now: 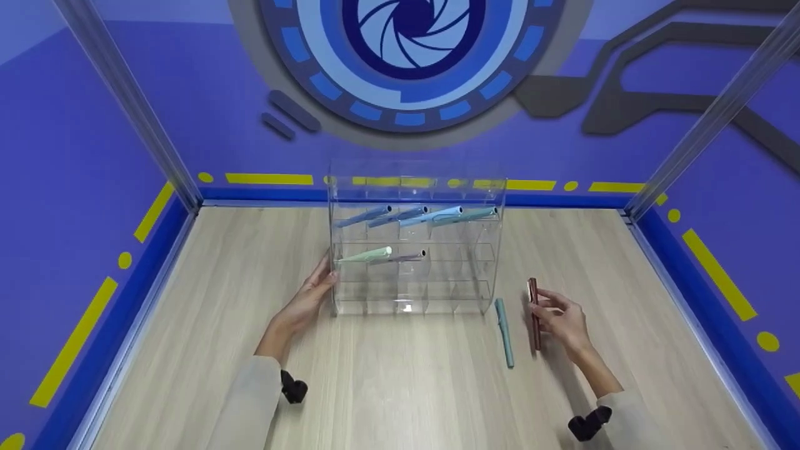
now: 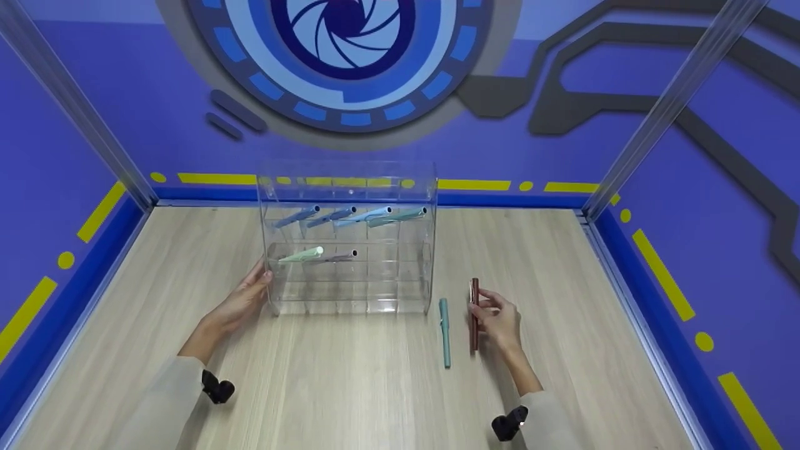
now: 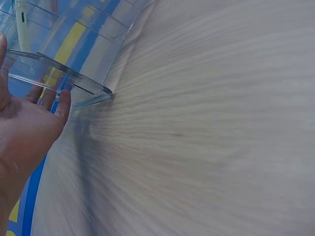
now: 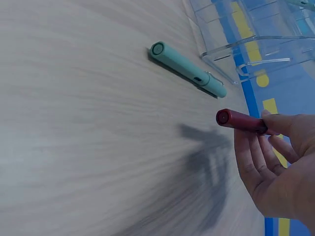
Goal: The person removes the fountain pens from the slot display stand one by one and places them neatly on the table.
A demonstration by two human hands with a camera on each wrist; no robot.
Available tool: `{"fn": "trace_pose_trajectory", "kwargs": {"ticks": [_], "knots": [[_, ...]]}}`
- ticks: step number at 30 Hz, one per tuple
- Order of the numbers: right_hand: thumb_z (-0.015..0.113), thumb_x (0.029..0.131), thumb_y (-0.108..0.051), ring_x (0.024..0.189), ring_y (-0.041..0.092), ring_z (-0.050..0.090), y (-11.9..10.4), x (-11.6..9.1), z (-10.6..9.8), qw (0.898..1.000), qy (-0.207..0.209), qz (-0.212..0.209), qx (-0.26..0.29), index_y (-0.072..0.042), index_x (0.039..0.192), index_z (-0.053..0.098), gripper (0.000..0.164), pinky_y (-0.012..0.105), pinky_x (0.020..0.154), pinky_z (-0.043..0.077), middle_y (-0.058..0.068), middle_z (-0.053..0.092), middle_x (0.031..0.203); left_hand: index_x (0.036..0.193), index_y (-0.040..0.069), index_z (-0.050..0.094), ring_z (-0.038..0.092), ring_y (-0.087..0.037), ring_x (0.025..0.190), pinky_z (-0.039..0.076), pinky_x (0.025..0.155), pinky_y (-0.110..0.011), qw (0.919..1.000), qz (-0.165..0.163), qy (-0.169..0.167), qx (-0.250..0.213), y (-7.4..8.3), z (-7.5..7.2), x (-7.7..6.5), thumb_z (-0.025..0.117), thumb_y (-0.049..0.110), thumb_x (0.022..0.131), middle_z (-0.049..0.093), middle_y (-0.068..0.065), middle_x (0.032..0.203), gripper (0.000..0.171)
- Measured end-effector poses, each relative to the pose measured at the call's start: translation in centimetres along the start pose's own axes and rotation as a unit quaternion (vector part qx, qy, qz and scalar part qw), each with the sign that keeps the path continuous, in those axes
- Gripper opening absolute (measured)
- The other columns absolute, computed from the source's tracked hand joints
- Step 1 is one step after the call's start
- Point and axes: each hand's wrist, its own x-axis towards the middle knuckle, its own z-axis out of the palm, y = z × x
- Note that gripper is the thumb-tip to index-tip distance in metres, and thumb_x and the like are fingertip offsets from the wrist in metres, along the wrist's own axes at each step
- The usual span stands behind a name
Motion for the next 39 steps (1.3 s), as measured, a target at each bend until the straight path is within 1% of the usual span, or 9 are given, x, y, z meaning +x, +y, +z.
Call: {"fn": "trace_pose_trajectory", "kwargs": {"ticks": [3,7,14,19,25,29,32,35,39], "knots": [[0.071,0.098,-0.017,0.081,0.006,0.064,0.4,-0.1,0.0,1.0,-0.006,-0.002,-0.029,0.0,0.14,0.059,0.047,0.019,0.067,0.058,0.014,0.066,0.111,0.166,0.03,0.003,-0.013,-0.026,0.161,-0.008,0.13,-0.053,0.9999,-0.005,0.003,-0.009,0.0,0.0,0.0,0.045,0.035,0.11,-0.005,0.001,0.175,0.07],[0.071,0.097,-0.014,0.082,0.008,0.065,0.9,-0.2,0.2,0.999,-0.014,-0.006,-0.048,0.001,0.138,0.06,0.044,0.019,0.067,0.059,0.017,0.067,0.111,0.166,0.03,0.005,-0.012,-0.026,0.161,-0.008,0.13,-0.052,0.9998,-0.01,0.011,-0.016,0.1,0.2,0.0,0.044,0.033,0.111,-0.003,0.0,0.175,0.068],[0.073,0.095,-0.008,0.082,0.012,0.069,1.3,-0.4,0.9,0.996,-0.031,-0.023,-0.076,0.005,0.133,0.062,0.043,0.022,0.064,0.061,0.024,0.071,0.109,0.166,0.028,0.004,-0.009,-0.026,0.161,-0.005,0.131,-0.049,0.9997,-0.016,0.017,0.002,0.0,0.0,0.1,0.042,0.031,0.112,-0.003,-0.003,0.175,0.066],[0.074,0.093,-0.007,0.078,0.013,0.067,1.2,-0.3,1.3,0.994,-0.028,-0.037,-0.098,0.004,0.128,0.066,0.038,0.019,0.059,0.058,0.022,0.073,0.105,0.166,0.027,0.005,-0.008,-0.026,0.162,-0.003,0.131,-0.049,0.9995,-0.017,0.021,0.018,0.0,-0.1,0.1,0.043,0.035,0.111,-0.003,-0.003,0.175,0.068],[0.077,0.092,-0.01,0.066,0.011,0.066,1.3,-0.4,1.5,0.991,-0.039,-0.057,-0.113,0.006,0.125,0.066,0.039,0.02,0.052,0.056,0.019,0.073,0.095,0.166,0.033,0.006,-0.01,-0.022,0.161,-0.006,0.131,-0.05,0.9999,-0.006,0.011,0.002,0.0,0.2,-0.1,0.048,0.04,0.109,-0.003,0.004,0.175,0.071],[0.077,0.092,-0.013,0.062,0.012,0.064,1.2,-0.4,1.5,0.99,-0.036,-0.052,-0.124,0.006,0.123,0.067,0.038,0.02,0.05,0.054,0.016,0.072,0.089,0.165,0.035,0.008,-0.009,-0.021,0.162,-0.005,0.131,-0.05,0.9998,-0.002,0.017,0.013,0.0,0.2,0.1,0.047,0.04,0.109,-0.002,0.007,0.175,0.069],[0.077,0.092,-0.013,0.063,0.012,0.064,1.1,-0.6,1.6,0.99,-0.035,-0.048,-0.125,0.006,0.123,0.067,0.038,0.02,0.05,0.054,0.015,0.072,0.088,0.165,0.036,0.008,-0.009,-0.022,0.162,-0.004,0.131,-0.05,0.9996,-0.007,0.019,0.018,0.0,0.1,0.0,0.049,0.043,0.108,-0.004,0.007,0.174,0.071],[0.076,0.092,-0.012,0.062,0.012,0.064,1.1,-0.7,1.8,0.99,-0.035,-0.045,-0.128,0.007,0.124,0.066,0.038,0.02,0.05,0.054,0.014,0.071,0.087,0.165,0.036,0.008,-0.009,-0.023,0.162,-0.004,0.131,-0.051,0.9995,-0.012,0.022,0.018,-0.1,0.0,-0.1,0.051,0.045,0.106,-0.005,0.006,0.174,0.073],[0.076,0.093,-0.011,0.061,0.013,0.064,1.1,-0.9,1.9,0.99,-0.037,-0.042,-0.128,0.008,0.124,0.065,0.038,0.02,0.049,0.054,0.014,0.07,0.086,0.165,0.035,0.009,-0.009,-0.025,0.162,-0.004,0.131,-0.052,0.9993,-0.02,0.028,0.012,-0.3,0.0,-0.2,0.05,0.043,0.107,-0.004,0.005,0.175,0.072]]}}
